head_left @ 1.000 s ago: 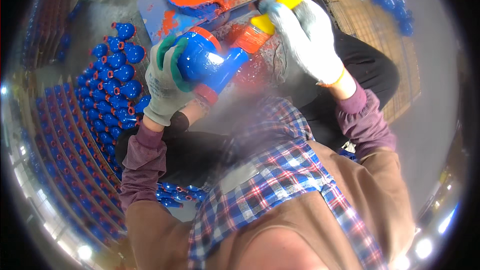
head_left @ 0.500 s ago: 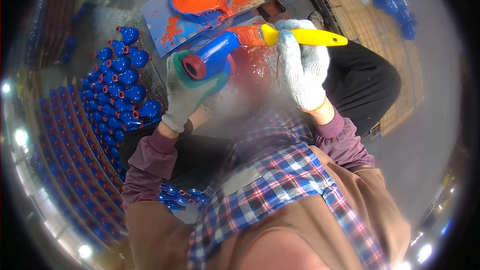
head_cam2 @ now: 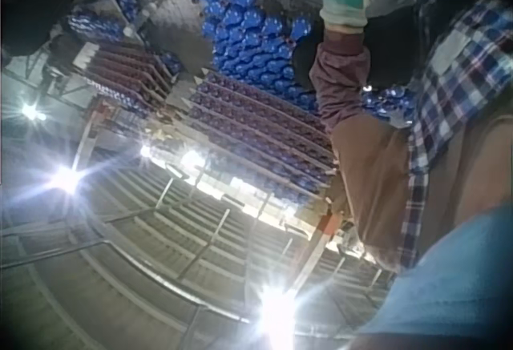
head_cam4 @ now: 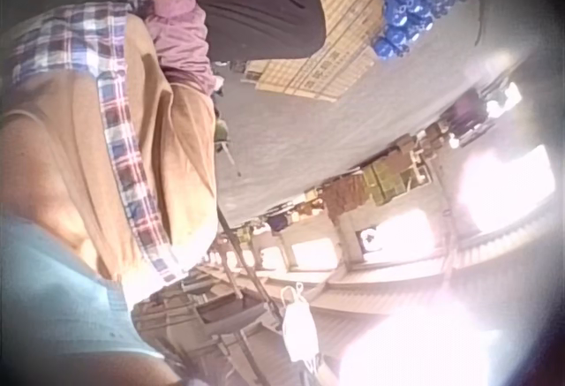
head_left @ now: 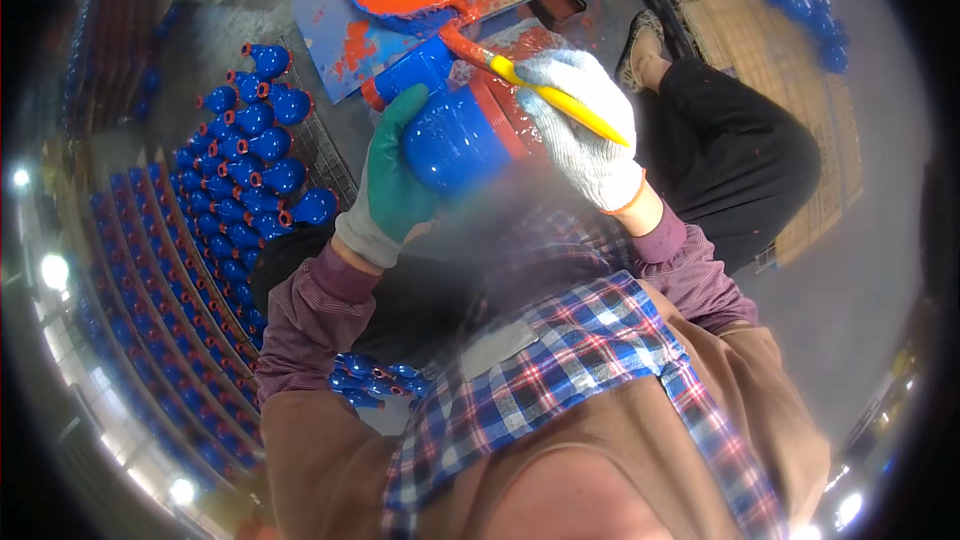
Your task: Painting blue plastic or ceramic components with red paint using a brush.
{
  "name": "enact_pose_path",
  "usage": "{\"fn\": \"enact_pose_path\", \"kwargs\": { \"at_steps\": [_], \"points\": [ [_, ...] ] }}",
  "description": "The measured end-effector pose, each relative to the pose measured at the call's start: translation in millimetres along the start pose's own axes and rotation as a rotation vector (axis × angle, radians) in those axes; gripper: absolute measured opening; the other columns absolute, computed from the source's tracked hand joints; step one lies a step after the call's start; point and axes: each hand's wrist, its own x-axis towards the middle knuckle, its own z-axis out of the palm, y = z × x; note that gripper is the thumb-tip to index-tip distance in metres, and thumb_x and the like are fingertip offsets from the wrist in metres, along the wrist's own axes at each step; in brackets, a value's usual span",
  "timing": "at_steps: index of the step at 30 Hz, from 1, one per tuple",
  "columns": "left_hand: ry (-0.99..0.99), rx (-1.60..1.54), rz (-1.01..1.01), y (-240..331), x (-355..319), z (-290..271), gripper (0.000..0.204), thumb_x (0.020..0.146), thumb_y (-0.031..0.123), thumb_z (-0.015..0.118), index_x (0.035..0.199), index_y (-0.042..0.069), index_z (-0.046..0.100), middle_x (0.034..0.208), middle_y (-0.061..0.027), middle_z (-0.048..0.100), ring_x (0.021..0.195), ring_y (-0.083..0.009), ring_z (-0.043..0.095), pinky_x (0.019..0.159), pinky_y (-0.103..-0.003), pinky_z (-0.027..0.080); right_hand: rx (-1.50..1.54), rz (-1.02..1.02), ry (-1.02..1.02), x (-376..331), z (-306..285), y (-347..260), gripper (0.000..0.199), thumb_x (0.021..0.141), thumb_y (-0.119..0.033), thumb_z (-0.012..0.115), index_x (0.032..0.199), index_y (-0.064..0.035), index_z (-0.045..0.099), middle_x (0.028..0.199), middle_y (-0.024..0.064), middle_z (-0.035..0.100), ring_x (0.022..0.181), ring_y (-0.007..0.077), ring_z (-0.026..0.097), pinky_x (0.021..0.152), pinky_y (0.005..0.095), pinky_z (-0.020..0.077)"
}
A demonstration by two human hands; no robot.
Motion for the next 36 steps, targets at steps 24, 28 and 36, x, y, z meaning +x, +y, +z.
{"fn": "enact_pose_path", "kwargs": {
  "at_steps": [24,28,36],
  "points": [
    [0.046,0.0,0.099,-10,-47,-76,0.073,0.092,0.056,0.052,0.146,0.009,0.038,0.14,-0.0161,0.049,0.128,-0.0369,0.049,0.1,-0.05,0.049,0.186,0.021,-0.027,20,-59,2,0.025,0.076,0.003,0.076,0.101,0.0004,0.072,0.106,0.0146,0.069,0.099,0.0259,0.066,0.087,0.0328,0.0533],
    [-0.335,-0.148,-0.104,5,-35,-72,0.062,0.095,0.045,0.053,0.141,0.004,0.045,0.138,-0.0151,0.053,0.123,-0.0299,0.054,0.106,-0.048,0.043,0.308,0.284,0.094,12,-53,-7,0.027,0.081,0.004,0.072,0.107,0.0024,0.068,0.105,0.0127,0.069,0.095,0.0201,0.067,0.084,0.0287,0.0533],
    [-0.07,0.429,0.168,-2,-35,-39,0.048,0.094,0.033,0.056,0.134,0.006,0.051,0.119,-0.0058,0.061,0.104,-0.0159,0.062,0.089,-0.032,0.052,0.316,0.568,0.24,15,-35,-27,0.03,0.088,0.0,0.069,0.117,0.003,0.062,0.103,0.0094,0.069,0.09,0.0129,0.066,0.079,0.0245,0.0534]
  ]
}}
